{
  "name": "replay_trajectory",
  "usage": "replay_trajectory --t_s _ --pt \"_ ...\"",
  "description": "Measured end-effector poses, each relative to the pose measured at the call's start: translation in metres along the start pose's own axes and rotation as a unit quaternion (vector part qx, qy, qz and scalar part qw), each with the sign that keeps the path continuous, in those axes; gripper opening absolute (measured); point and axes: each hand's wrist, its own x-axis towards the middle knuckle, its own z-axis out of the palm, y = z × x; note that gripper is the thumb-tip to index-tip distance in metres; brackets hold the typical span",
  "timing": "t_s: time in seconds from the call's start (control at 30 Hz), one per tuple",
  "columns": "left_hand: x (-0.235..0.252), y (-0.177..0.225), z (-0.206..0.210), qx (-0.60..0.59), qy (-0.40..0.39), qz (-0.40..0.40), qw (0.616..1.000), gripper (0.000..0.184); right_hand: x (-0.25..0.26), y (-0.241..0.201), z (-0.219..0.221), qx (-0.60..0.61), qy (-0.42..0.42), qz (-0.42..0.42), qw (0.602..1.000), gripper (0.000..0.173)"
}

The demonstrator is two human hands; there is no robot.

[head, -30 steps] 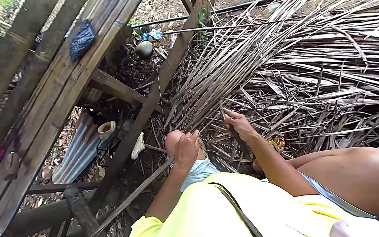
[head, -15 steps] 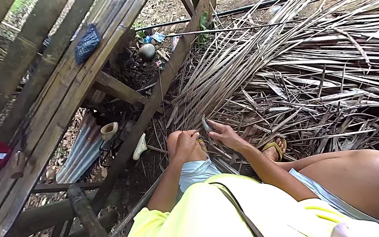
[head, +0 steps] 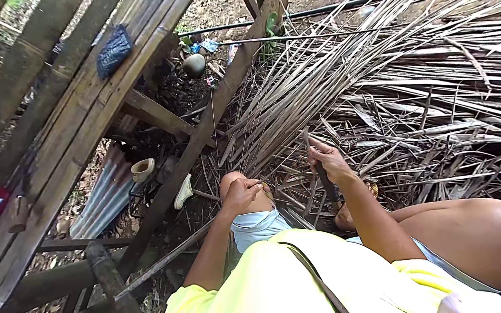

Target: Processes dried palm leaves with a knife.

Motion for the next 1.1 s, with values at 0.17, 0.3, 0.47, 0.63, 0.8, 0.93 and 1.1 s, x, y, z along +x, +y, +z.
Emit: replay_trajectory --t_s 0.17,0.3,0.47,0.63,0.8,0.93,1.1 --pt "-0.001 -0.013 -0.014 0.032 0.044 -0.012 0.998 0.024 0.001 -0.018 -0.031 0.031 0.074 -0.043 0.996 0.039" --pt "0.017 -0.005 -0.001 0.052 0.045 0.017 0.997 0.025 -0.019 -0.016 0.021 -0.015 -0.105 0.016 0.994 0.039" --pt "0.017 0.014 0.001 0.027 -0.067 0.041 0.997 0.023 -0.016 -0.001 0.043 0.094 -0.170 0.031 0.980 0.040" --pt "0.010 -0.022 -0.026 0.006 -0.092 -0.009 0.996 0.026 -0.014 -0.024 0.011 0.065 -0.069 -0.026 0.995 0.038" --pt "0.024 -0.015 -0.010 0.067 0.026 -0.012 0.997 0.033 -0.029 -0.011 0.061 -0.064 -0.175 0.014 0.982 0.042" --pt "0.032 0.004 0.002 0.096 0.056 0.009 0.994 0.032 -0.037 0.014 0.088 -0.094 -0.266 0.034 0.959 0.056" --pt "0.030 0.006 0.016 0.111 0.098 0.062 0.987 0.026 -0.037 0.013 0.088 -0.075 -0.234 0.031 0.969 0.052"
